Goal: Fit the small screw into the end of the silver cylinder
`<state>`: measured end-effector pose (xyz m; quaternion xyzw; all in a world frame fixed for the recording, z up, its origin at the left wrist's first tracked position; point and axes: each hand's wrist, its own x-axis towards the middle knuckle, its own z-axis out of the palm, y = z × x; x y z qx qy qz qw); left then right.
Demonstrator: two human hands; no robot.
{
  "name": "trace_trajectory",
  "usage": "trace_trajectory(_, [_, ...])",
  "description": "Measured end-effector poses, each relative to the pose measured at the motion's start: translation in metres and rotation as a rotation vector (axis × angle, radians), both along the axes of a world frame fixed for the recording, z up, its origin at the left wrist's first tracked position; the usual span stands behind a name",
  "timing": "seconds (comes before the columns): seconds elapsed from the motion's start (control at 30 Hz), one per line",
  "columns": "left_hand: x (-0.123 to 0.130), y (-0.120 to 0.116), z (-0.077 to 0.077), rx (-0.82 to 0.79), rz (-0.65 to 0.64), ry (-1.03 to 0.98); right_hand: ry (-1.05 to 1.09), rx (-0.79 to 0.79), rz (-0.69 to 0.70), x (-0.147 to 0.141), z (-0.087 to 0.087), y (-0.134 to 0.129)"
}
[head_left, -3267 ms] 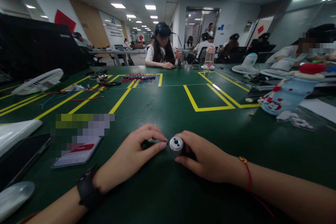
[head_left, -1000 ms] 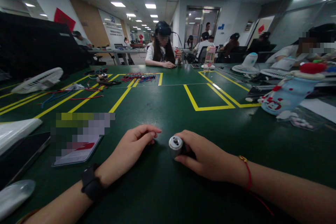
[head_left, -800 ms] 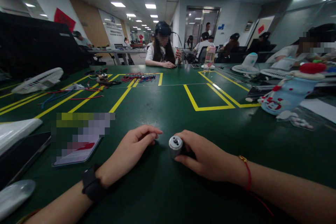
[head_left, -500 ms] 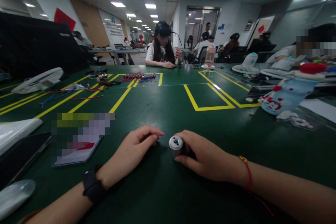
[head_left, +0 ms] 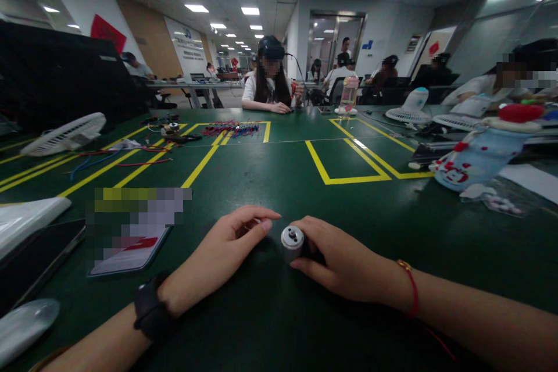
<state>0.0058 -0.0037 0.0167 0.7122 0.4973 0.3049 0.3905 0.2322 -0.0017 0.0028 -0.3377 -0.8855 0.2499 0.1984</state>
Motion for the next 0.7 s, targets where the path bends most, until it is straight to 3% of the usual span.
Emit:
trace_trajectory(0.23, [0.013,-0.006,0.010,0.155,-0.133,0.027,0.018,0.028,0.009,-0.001,-0.001,0.000])
trace_trajectory(0.7, [0.008,-0.004,0.010,0.163,-0.007,-0.069,0.018,0.006,0.003,-0.002,0.001,0.000])
